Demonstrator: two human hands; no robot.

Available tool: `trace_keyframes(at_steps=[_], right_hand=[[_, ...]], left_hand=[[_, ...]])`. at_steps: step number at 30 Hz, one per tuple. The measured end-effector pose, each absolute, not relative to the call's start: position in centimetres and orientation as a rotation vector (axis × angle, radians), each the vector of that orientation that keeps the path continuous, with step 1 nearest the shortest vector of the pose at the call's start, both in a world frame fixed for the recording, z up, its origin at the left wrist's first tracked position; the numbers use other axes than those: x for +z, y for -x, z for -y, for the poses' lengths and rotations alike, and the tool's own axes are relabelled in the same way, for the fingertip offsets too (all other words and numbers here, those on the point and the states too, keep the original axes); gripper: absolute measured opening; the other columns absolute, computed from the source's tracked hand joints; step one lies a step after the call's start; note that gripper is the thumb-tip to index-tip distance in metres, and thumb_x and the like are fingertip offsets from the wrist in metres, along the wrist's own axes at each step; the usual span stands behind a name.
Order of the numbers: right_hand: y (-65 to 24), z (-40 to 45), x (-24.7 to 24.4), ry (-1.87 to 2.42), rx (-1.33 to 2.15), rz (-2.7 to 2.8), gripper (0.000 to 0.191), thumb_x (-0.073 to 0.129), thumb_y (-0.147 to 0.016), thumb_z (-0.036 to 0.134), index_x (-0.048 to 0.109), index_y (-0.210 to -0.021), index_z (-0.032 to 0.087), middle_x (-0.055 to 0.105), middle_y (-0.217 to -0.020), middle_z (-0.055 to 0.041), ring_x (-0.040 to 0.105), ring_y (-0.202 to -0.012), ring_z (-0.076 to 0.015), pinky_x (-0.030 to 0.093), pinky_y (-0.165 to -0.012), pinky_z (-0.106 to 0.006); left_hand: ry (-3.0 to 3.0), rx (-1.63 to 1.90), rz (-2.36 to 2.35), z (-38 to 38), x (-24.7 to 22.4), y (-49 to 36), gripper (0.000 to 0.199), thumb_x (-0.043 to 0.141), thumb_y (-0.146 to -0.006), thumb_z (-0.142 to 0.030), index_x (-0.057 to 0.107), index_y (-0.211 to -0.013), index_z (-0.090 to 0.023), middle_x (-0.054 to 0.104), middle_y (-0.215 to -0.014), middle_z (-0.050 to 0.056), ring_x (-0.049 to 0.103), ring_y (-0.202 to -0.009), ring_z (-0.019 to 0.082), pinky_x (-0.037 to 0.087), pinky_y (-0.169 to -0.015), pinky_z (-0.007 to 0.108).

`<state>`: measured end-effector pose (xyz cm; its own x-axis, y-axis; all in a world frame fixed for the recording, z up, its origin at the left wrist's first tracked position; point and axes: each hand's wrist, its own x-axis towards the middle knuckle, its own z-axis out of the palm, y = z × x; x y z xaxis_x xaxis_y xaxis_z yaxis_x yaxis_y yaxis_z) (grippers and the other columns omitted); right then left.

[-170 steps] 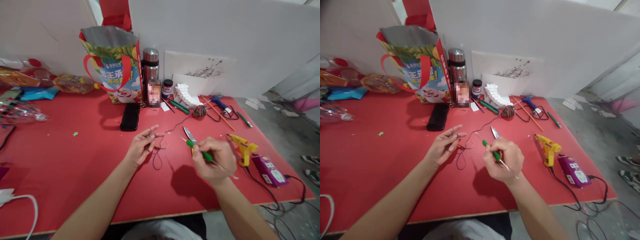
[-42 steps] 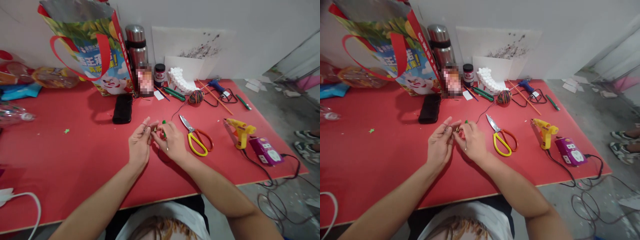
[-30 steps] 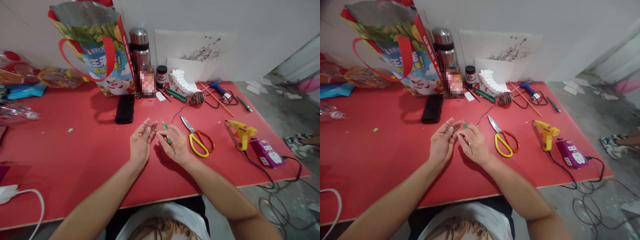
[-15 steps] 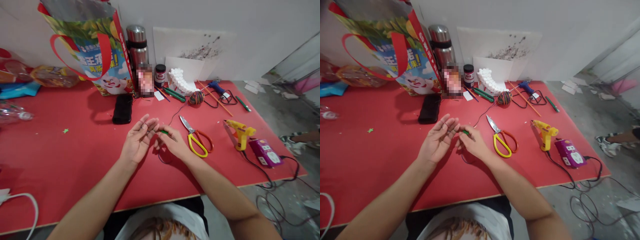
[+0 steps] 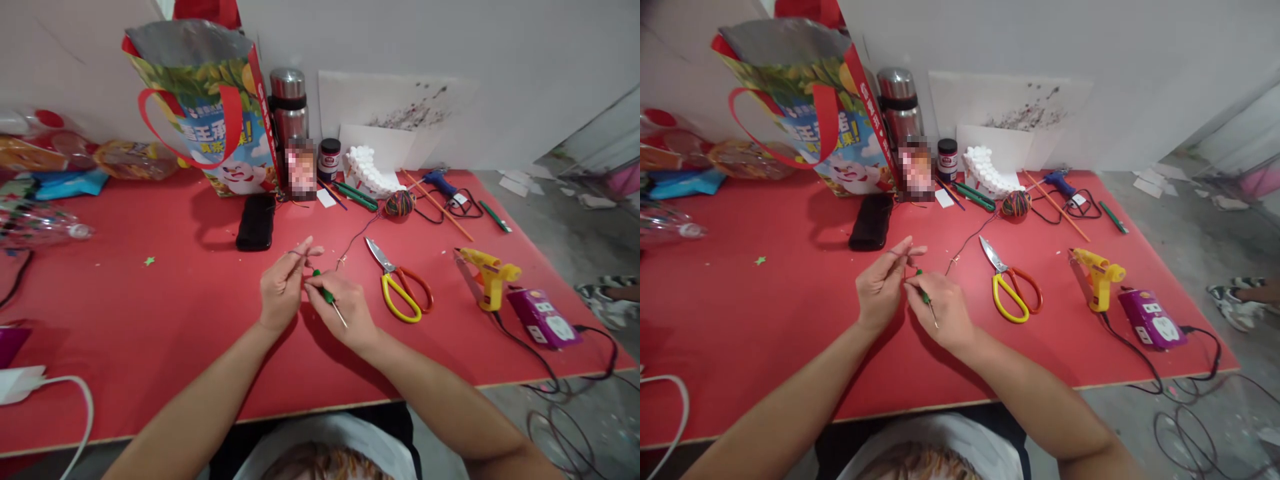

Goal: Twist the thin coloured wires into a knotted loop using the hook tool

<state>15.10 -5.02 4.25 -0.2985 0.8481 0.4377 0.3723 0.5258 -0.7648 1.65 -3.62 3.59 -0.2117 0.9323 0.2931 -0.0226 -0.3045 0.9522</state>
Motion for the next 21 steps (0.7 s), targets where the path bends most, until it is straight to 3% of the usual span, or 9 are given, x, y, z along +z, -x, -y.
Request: trace_keyframes(at_steps=[7, 10, 16, 21], right_hand=[[-14.2, 6.2, 3.4, 1.004, 0.38, 2.19, 0.027, 0.047, -0.107, 0.026, 0.07, -0.095, 0.018, 0.069, -0.083, -0.0063, 0.062, -0.069, -0.0147, 0.045, -0.064, -0.025], [-14.3, 6.4, 3.3, 1.014, 0.17, 2.303, 0.029, 0.045, -0.107, 0.025, 0.07, -0.095, 0.019, 0.066, -0.08, -0.0048, 0.057, -0.063, -0.0143, 0.038, -0.057, -0.026], [-14.8, 5.9, 3.4, 1.032, 0.012, 2.354, 0.028, 0.045, -0.106, 0.024, 0.068, -0.091, 0.019, 0.064, -0.081, -0.0047, 0.054, -0.065, -0.0155, 0.034, -0.057, -0.029], [-14.4, 5.8, 2.4, 0.895, -0.125, 2.48, 0.024, 0.046, -0.104, 0.018, 0.067, -0.091, 0.019, 0.062, -0.076, -0.0024, 0.052, -0.063, -0.0161, 0.033, -0.056, -0.031]], left_hand=[[-0.75, 1.708, -1.018, 2.7, 3.6, -1.6, 0.035, 0.073, -0.09, -0.021, 0.076, -0.125, -0.025, 0.079, -0.11, 0.007, 0.066, -0.076, 0.008, 0.052, -0.07, 0.019], [-0.586, 1.702, -0.986, 1.7, 3.0, -0.8, 0.032, 0.076, -0.085, -0.016, 0.077, -0.116, -0.021, 0.079, -0.105, 0.008, 0.072, -0.086, 0.011, 0.053, -0.078, 0.021], [-0.438, 1.688, -0.891, 1.1, 2.5, -0.3, 0.026, 0.069, -0.088, -0.008, 0.076, -0.11, -0.019, 0.08, -0.107, 0.009, 0.075, -0.1, 0.016, 0.055, -0.097, 0.031], [-0.38, 1.613, -0.874, 0.9, 2.5, -0.1, 0.024, 0.063, -0.091, -0.006, 0.075, -0.107, -0.019, 0.079, -0.108, 0.009, 0.075, -0.099, 0.017, 0.055, -0.105, 0.041]])
